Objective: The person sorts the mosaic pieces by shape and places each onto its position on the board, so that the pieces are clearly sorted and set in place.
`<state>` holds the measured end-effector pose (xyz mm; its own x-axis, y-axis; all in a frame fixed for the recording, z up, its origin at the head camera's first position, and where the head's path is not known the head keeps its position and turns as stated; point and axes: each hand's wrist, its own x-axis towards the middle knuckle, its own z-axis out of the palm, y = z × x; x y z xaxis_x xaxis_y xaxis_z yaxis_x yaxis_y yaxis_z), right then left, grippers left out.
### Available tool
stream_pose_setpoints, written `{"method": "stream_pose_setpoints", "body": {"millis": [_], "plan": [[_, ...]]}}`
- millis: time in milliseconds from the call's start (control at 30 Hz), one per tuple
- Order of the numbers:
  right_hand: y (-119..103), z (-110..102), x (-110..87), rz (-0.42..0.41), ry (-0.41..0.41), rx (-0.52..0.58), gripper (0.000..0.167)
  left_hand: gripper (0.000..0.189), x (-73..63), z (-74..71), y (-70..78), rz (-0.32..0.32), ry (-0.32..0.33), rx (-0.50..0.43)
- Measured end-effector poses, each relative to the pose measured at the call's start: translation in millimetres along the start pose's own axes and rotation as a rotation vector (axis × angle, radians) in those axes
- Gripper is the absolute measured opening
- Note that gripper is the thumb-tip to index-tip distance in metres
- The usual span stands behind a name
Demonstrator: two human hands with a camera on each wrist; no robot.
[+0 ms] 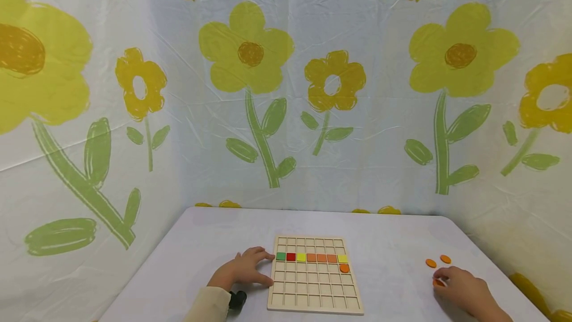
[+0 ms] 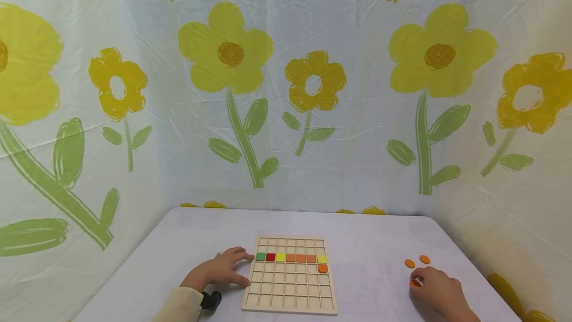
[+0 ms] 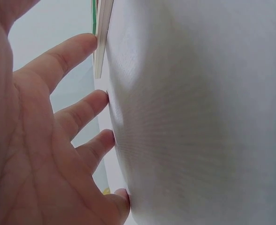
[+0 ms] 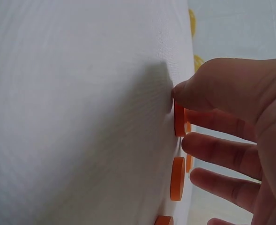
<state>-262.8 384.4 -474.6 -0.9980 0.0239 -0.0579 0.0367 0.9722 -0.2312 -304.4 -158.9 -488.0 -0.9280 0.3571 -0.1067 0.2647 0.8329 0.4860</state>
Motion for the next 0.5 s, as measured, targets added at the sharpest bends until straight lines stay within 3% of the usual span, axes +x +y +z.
{"method": "stream_pose_setpoints", "body": {"millis": [500], "plan": [[-0.3, 0.9, -1.1, 0.023, -0.032, 0.048, 0.024, 0.071, 1.5, -0.2, -1.5, 0.003, -0.006, -0.006]]}}
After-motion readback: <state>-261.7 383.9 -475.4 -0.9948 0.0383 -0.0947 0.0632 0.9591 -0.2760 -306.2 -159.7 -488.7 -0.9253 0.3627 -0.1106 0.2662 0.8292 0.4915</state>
